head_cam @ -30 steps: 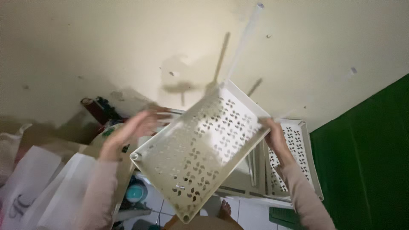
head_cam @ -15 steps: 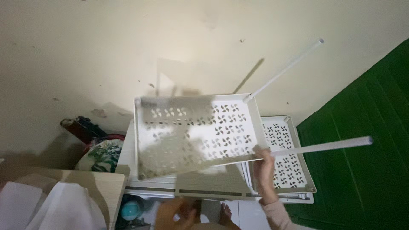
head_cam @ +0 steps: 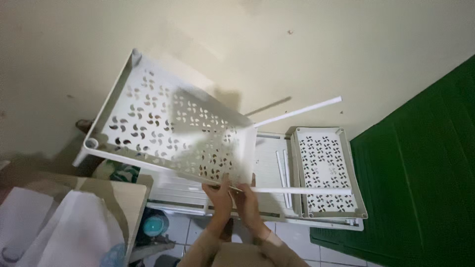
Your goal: The person assembles a white plastic shelving unit by inserting white support poles into the corner sockets of perforated trays. The person handles multiple trays and poles, connecting them to form a multi-tiered structure.
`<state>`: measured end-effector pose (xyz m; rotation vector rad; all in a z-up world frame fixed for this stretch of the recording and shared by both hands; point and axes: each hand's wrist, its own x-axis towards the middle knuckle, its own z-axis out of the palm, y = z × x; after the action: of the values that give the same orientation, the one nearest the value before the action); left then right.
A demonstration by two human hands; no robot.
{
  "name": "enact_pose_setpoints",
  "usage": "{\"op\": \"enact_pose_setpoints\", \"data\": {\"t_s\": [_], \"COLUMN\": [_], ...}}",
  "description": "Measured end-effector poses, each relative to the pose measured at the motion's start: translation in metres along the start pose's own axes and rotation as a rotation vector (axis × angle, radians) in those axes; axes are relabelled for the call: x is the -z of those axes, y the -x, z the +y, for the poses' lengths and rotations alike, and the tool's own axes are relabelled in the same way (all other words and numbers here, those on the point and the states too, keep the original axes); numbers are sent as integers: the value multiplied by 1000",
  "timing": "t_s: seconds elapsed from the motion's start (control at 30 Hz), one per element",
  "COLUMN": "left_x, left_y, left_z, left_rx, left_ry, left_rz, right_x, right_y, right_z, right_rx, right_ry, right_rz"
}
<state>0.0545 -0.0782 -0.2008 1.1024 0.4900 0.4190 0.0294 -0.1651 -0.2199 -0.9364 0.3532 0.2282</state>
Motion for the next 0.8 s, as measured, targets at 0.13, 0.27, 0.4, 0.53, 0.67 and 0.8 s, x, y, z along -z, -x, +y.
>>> {"op": "enact_pose_setpoints", "data": {"t_s": [0.13, 0.27, 0.4, 0.53, 0.67, 0.8], "left_x": [13, 15, 12, 9, 8, 8], "left_y": [-11, -18, -17, -17, -22, -15], "left_z": [-12, -7, 5, 19, 39, 53], "left_rx": [-193, -291, -300, -222, -331, -322], "left_ry": [-84, -43, -32, -95, -81, -82], "left_rz": [21, 16, -26, -17, -88, -122], "right_x": [-24, -40, -60, -62, -33, -15], "right_y": [39, 106, 115, 56, 15, 15], "right_z": [-76, -212, -302, -300, -274, -253], "right_rx": [-261, -524, 373, 109, -932, -1016], "right_ry": [395, 1128, 1636, 1771, 981, 729], "right_rz": [-264, -829, -662, -759, -777, -794]}}
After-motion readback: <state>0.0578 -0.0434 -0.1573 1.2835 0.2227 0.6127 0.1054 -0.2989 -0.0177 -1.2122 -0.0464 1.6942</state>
